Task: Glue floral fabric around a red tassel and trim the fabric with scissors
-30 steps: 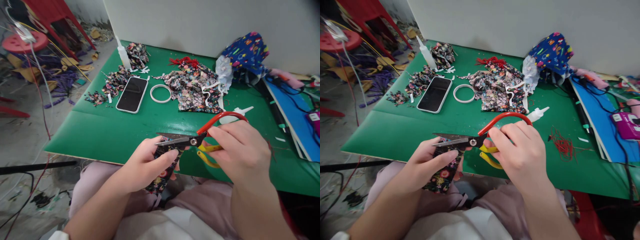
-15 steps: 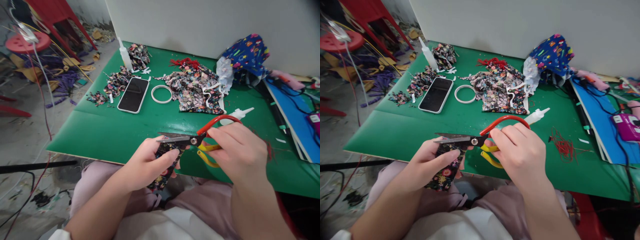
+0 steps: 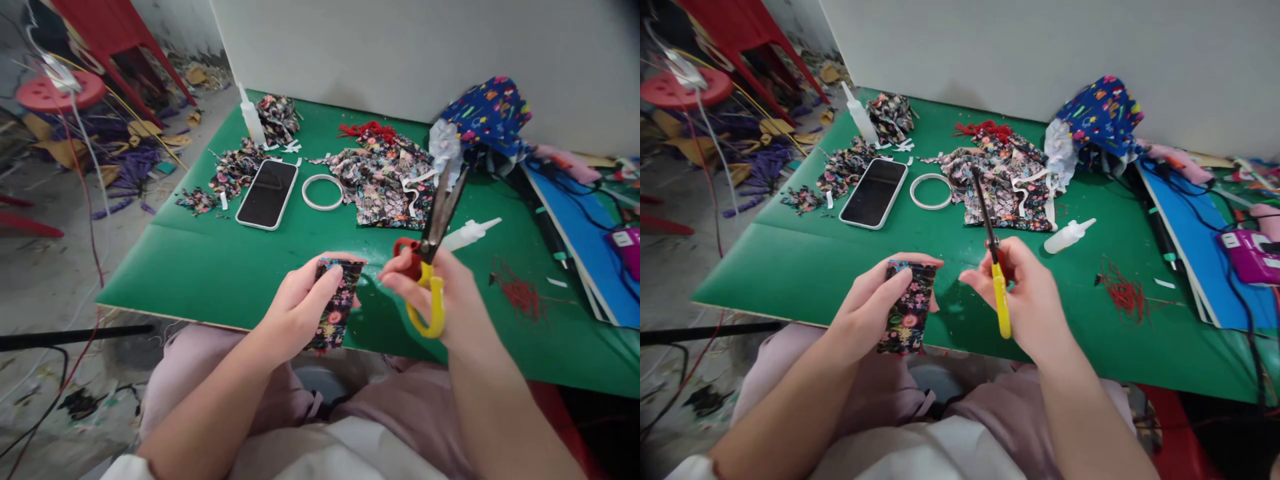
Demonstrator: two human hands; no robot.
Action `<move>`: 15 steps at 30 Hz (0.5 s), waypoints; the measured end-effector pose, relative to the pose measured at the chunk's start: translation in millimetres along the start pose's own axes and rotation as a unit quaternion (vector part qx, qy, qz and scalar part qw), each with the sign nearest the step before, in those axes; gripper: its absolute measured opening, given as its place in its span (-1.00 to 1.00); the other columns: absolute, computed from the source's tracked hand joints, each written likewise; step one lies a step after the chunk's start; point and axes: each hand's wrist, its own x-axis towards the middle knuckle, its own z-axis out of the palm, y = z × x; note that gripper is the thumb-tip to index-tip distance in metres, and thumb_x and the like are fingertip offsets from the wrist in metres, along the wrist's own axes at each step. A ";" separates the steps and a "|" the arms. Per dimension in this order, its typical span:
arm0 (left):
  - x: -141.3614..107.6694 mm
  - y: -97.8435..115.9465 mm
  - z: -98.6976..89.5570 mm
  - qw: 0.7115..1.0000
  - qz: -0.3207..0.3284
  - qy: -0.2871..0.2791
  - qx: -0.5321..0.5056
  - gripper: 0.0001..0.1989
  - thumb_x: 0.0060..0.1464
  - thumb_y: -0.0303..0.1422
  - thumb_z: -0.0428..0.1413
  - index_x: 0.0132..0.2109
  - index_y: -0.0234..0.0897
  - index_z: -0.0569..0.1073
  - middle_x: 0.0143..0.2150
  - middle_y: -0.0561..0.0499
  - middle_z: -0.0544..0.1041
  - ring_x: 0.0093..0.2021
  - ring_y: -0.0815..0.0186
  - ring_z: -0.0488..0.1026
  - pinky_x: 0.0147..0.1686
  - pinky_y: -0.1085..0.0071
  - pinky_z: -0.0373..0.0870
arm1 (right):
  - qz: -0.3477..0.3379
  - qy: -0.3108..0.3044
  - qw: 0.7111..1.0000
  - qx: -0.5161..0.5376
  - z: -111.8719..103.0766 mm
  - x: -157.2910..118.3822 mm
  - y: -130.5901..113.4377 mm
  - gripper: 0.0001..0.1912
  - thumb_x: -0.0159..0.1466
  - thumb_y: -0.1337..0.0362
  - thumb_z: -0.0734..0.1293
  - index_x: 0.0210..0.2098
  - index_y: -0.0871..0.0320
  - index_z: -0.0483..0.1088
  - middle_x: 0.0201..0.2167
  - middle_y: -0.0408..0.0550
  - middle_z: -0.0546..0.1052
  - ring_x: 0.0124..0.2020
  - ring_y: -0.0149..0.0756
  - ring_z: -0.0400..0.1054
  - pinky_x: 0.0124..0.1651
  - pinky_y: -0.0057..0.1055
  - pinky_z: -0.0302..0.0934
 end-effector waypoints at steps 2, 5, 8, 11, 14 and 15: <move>1.3 -3.4 1.0 0.999 0.031 0.031 0.013 -0.66 0.18 -0.14 -0.02 -0.09 -0.23 0.50 -0.29 0.02 0.59 -0.28 0.31 0.50 -0.26 0.48 0.40 | 0.064 -0.064 0.988 0.127 12.8 -0.2 -1.6 -0.73 0.10 0.19 0.41 -0.32 0.09 0.23 -0.37 -0.14 0.51 -0.38 -0.34 0.44 -0.30 -0.36 0.34; 2.1 -7.9 0.8 0.996 0.057 0.056 0.032 -0.67 0.15 -0.14 0.03 -0.11 -0.26 0.53 -0.18 0.00 0.59 -0.18 0.28 0.47 -0.16 0.47 0.37 | 0.065 -0.060 0.979 0.183 25.6 1.9 -10.9 -0.70 0.01 0.24 0.46 -0.43 0.09 0.22 -0.48 -0.19 0.50 -0.42 -0.35 0.45 -0.33 -0.38 0.36; 4.2 -13.6 -0.4 0.996 0.044 0.074 0.012 -0.70 0.11 -0.16 0.08 -0.14 -0.27 0.54 -0.29 0.03 0.58 -0.29 0.32 0.46 -0.28 0.50 0.37 | 0.048 -0.019 0.984 0.173 27.1 4.2 -18.4 -0.72 0.00 0.28 0.45 -0.45 0.10 0.23 -0.53 -0.23 0.46 -0.47 -0.40 0.42 -0.38 -0.43 0.35; 9.0 -19.5 -0.7 0.992 0.040 0.116 -0.043 -0.75 0.04 -0.21 0.17 -0.18 -0.26 0.55 -0.35 0.05 0.56 -0.36 0.37 0.44 -0.37 0.53 0.36 | 0.058 -0.020 0.985 0.163 24.9 5.1 -20.2 -0.73 0.00 0.27 0.44 -0.46 0.11 0.22 -0.53 -0.24 0.43 -0.49 -0.42 0.39 -0.39 -0.44 0.34; 14.6 -21.9 -0.4 0.981 0.055 0.162 -0.097 -0.75 -0.02 -0.25 0.22 -0.18 -0.25 0.53 -0.33 0.04 0.56 -0.36 0.37 0.44 -0.35 0.51 0.40 | 0.063 -0.055 0.988 0.128 24.3 4.1 -17.4 -0.74 0.01 0.27 0.43 -0.47 0.12 0.22 -0.55 -0.26 0.39 -0.52 -0.46 0.33 -0.44 -0.48 0.29; 15.8 -21.6 -0.6 0.977 0.060 0.172 -0.108 -0.75 -0.04 -0.27 0.24 -0.18 -0.24 0.52 -0.33 0.06 0.55 -0.37 0.39 0.45 -0.35 0.51 0.41 | 0.058 -0.070 0.989 0.114 24.1 3.4 -15.7 -0.75 0.03 0.27 0.42 -0.47 0.12 0.22 -0.56 -0.26 0.38 -0.54 -0.48 0.30 -0.46 -0.50 0.25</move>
